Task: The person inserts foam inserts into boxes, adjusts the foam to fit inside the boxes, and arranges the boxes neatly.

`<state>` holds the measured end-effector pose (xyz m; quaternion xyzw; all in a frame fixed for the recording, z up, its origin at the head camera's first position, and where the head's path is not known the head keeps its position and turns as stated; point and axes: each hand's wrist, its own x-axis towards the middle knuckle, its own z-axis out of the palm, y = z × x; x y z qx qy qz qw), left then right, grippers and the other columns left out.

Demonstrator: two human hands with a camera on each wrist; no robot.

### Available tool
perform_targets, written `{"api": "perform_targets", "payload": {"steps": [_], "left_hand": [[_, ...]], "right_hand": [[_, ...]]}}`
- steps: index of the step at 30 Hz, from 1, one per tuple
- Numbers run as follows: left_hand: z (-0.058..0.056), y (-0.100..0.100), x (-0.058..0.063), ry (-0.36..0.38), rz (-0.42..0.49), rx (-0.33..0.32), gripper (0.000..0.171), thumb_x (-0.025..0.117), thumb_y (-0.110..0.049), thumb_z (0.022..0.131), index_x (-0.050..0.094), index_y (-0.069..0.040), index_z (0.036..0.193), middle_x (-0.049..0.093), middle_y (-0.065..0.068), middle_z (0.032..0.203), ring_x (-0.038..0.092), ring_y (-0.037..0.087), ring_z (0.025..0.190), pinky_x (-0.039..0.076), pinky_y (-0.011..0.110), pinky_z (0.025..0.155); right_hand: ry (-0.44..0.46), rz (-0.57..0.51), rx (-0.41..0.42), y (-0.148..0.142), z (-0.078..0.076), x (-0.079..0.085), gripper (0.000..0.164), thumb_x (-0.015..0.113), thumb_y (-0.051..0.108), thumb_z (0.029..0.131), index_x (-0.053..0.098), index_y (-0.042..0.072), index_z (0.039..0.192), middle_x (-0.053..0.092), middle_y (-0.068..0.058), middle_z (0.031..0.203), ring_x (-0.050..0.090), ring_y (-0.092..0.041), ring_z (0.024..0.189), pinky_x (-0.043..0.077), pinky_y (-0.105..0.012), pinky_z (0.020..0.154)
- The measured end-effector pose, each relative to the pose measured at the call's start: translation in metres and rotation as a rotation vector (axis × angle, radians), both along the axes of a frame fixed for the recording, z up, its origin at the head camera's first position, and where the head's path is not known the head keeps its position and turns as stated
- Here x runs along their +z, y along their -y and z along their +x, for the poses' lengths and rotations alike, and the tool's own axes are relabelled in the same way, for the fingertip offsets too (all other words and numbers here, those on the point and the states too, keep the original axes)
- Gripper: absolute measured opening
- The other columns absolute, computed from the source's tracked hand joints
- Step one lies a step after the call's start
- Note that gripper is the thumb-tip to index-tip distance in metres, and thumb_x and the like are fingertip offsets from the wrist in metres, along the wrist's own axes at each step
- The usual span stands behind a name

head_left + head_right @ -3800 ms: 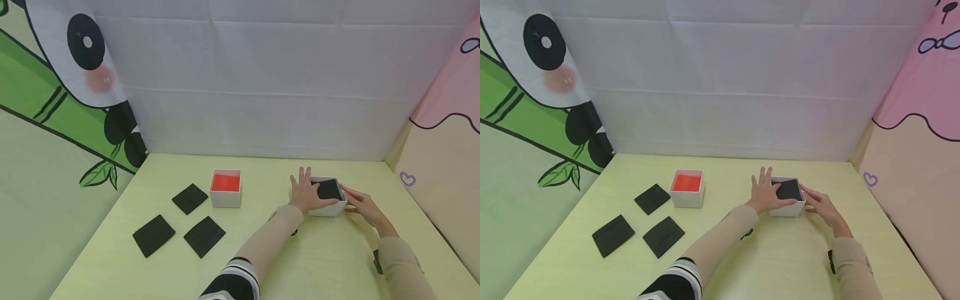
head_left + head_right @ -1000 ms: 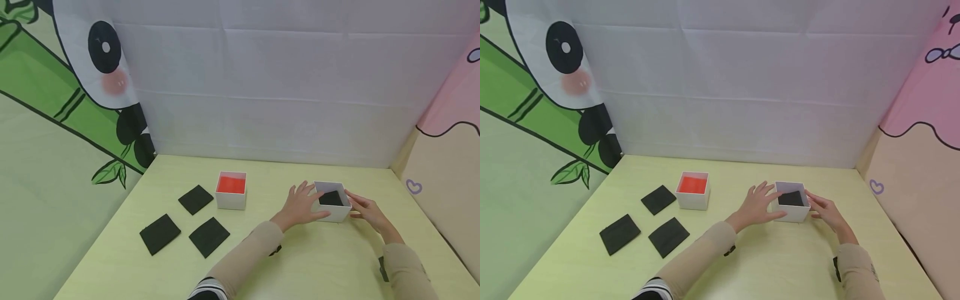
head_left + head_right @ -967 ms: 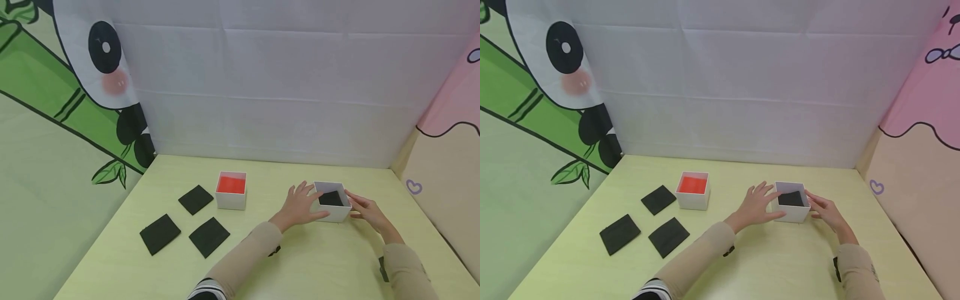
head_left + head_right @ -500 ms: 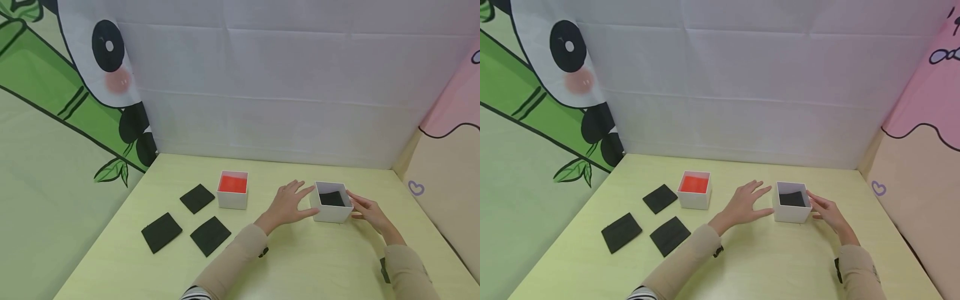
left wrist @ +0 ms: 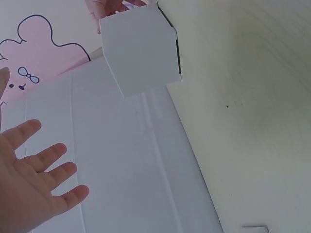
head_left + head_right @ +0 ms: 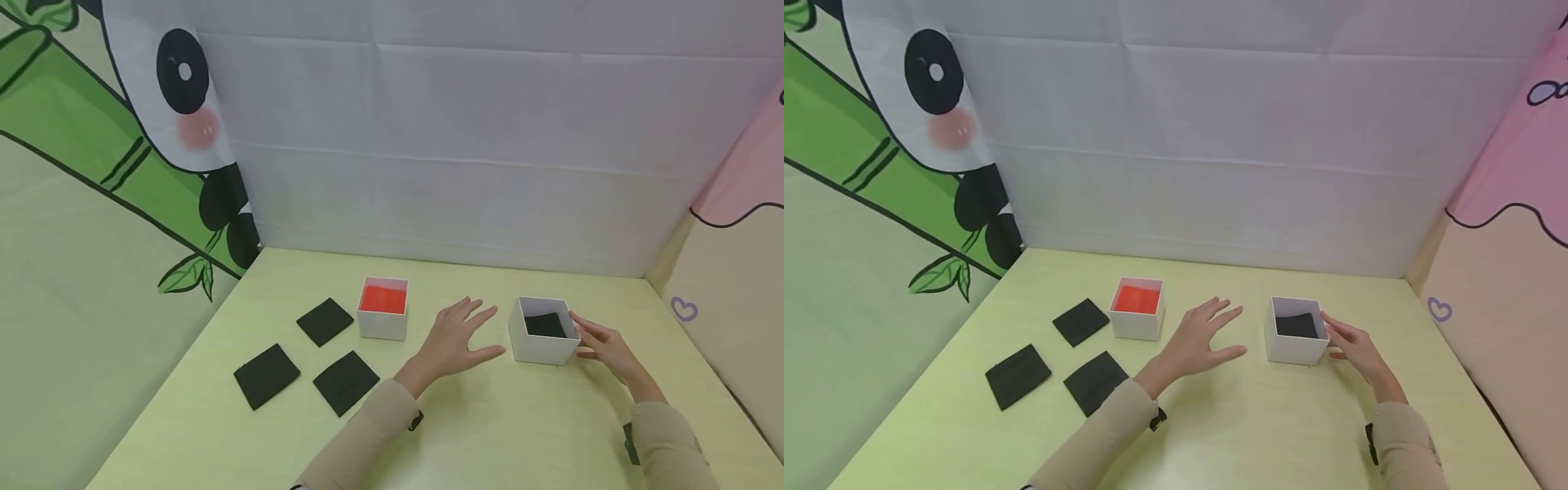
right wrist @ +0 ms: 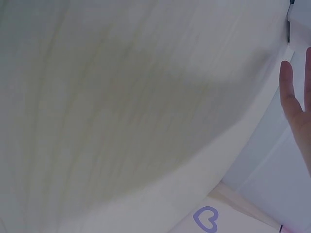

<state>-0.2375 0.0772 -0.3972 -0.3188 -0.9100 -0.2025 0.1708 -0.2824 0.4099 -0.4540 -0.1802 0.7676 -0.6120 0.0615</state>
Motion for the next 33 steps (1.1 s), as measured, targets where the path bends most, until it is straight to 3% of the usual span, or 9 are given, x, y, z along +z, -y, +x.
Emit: {"api": "perform_targets", "payload": {"steps": [24, 33], "left_hand": [[0.033, 0.079, -0.003, 0.044, 0.183, 0.072, 0.060, 0.061, -0.044, 0.080, 0.047, -0.014, 0.131, 0.043, 0.008, 0.132, 0.034, 0.025, 0.124, 0.029, 0.050, 0.096], [0.040, 0.111, -0.010, 0.047, 0.203, 0.143, 0.061, 0.064, -0.042, 0.078, 0.048, -0.012, 0.130, 0.047, 0.011, 0.128, 0.037, 0.025, 0.122, 0.031, 0.053, 0.092]], "right_hand": [[-0.030, -0.012, 0.021, 0.001, 0.001, 0.000, 0.038, 0.041, 0.011, 0.095, 0.043, 0.017, 0.133, 0.050, 0.028, 0.111, 0.057, 0.002, 0.088, 0.051, -0.027, 0.068], [-0.019, -0.003, 0.019, 0.001, 0.002, 0.001, 0.039, 0.041, 0.011, 0.096, 0.043, 0.017, 0.134, 0.050, 0.028, 0.110, 0.057, 0.001, 0.087, 0.050, -0.026, 0.068]]}}
